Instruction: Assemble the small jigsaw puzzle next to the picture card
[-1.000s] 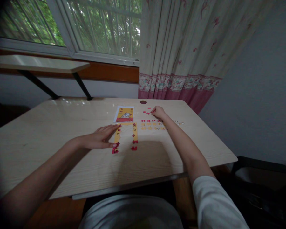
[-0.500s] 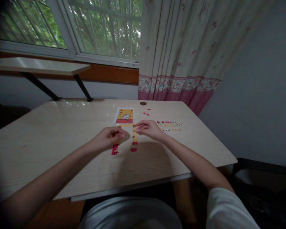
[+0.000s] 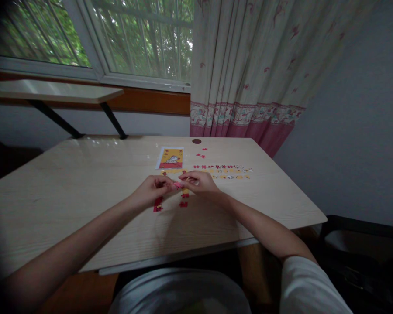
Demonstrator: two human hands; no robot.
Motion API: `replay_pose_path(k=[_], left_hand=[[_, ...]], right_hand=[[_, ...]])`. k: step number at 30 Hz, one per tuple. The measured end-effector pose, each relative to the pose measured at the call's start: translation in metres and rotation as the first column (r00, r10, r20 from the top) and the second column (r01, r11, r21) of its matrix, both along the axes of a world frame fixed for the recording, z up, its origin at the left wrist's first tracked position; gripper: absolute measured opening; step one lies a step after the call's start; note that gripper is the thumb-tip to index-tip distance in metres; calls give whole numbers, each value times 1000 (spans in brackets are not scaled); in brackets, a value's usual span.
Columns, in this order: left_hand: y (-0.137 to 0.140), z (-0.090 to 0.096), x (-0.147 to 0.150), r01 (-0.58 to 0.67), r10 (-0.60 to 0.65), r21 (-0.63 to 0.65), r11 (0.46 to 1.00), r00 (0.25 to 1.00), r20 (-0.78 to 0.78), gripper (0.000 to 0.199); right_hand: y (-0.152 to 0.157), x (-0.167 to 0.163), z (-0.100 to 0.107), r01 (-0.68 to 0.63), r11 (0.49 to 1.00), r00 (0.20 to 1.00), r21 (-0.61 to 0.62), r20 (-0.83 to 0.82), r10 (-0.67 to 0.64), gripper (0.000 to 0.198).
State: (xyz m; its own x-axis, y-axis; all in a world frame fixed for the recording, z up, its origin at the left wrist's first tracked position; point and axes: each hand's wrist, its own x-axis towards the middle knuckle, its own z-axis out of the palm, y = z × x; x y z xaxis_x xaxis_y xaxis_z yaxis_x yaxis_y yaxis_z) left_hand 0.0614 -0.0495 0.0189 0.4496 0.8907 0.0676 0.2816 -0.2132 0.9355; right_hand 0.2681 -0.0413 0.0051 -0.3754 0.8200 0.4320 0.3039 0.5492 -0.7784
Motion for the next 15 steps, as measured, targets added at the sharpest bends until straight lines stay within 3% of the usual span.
replay_pose_path(k=[3, 5, 11, 15], left_hand=[[4, -3, -3, -11, 11, 0, 1000, 999, 33, 29], [5, -4, -3, 4, -4, -5, 1000, 999, 35, 28], [3, -3, -2, 38, -38, -2, 999, 999, 29, 27], [1, 2, -8, 67, -64, 60, 996, 997, -42, 28]], right_hand=[[-2, 6, 2, 8, 954, 990, 298, 132, -50, 20], [-2, 8, 0, -4, 911, 980, 411, 182, -77, 18], [-3, 8, 0, -20, 843, 956, 537, 258, -142, 16], [-4, 13, 6, -2, 829, 943, 559, 277, -185, 18]])
